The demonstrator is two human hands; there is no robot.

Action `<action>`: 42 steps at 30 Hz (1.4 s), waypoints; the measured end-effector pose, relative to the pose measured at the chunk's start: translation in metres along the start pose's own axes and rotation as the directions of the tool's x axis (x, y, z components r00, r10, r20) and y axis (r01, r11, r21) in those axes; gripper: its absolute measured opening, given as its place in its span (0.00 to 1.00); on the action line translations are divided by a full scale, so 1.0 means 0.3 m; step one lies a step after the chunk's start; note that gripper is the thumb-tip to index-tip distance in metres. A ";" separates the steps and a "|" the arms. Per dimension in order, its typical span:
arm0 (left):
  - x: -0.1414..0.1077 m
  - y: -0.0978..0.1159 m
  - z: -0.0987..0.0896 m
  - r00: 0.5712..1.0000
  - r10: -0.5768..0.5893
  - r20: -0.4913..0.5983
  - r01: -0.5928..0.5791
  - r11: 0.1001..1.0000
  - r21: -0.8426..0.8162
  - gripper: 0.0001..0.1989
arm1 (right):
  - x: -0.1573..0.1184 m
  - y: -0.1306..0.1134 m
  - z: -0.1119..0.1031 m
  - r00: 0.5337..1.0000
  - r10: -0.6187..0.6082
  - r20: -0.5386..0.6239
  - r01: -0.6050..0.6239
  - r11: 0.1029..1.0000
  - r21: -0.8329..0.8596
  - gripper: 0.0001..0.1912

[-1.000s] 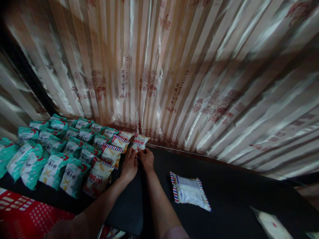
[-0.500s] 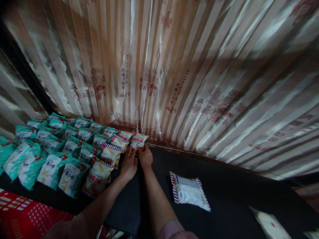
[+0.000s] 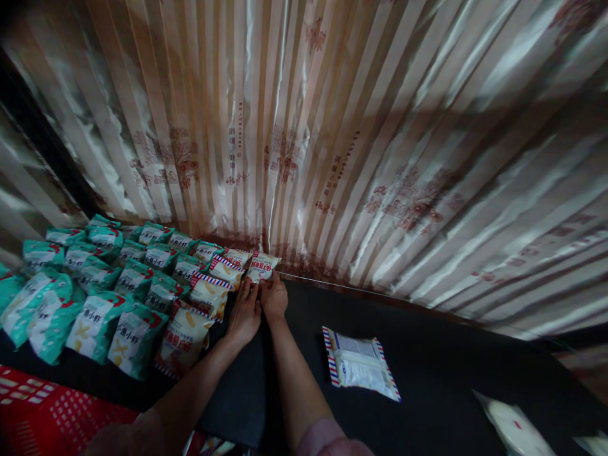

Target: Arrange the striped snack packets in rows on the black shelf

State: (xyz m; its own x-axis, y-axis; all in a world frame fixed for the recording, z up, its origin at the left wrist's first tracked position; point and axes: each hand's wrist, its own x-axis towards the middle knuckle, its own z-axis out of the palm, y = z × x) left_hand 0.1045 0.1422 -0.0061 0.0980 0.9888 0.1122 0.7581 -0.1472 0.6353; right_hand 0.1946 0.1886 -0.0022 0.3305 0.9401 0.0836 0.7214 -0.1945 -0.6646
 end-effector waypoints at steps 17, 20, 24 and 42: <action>-0.038 0.027 -0.033 0.998 0.047 0.043 -0.049 0.998 0.046 0.22 | -0.090 0.035 -0.008 0.992 -0.059 -0.113 0.058 0.998 -0.009 0.22; -0.071 0.048 -0.027 0.994 0.080 0.073 -0.084 0.996 0.044 0.21 | -0.134 0.054 -0.029 0.987 -0.087 -0.133 0.084 0.996 -0.028 0.20; -0.137 0.080 -0.008 0.979 0.175 0.100 -0.179 0.983 0.033 0.22 | -0.201 0.093 -0.101 0.968 -0.175 -0.182 0.155 0.981 -0.116 0.19; -0.499 0.073 0.024 0.824 0.560 0.085 -0.560 0.828 -0.028 0.21 | -0.522 0.315 -0.412 0.965 0.053 -0.257 -0.179 0.850 -0.496 0.23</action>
State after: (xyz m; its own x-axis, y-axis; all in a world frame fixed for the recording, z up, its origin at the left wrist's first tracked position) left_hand 0.1112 -0.0089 -0.0146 0.5604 0.7343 0.3832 0.5547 -0.6763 0.4847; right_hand 0.2862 -0.0116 0.0135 0.5137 0.8248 0.2364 0.8557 -0.4724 -0.2113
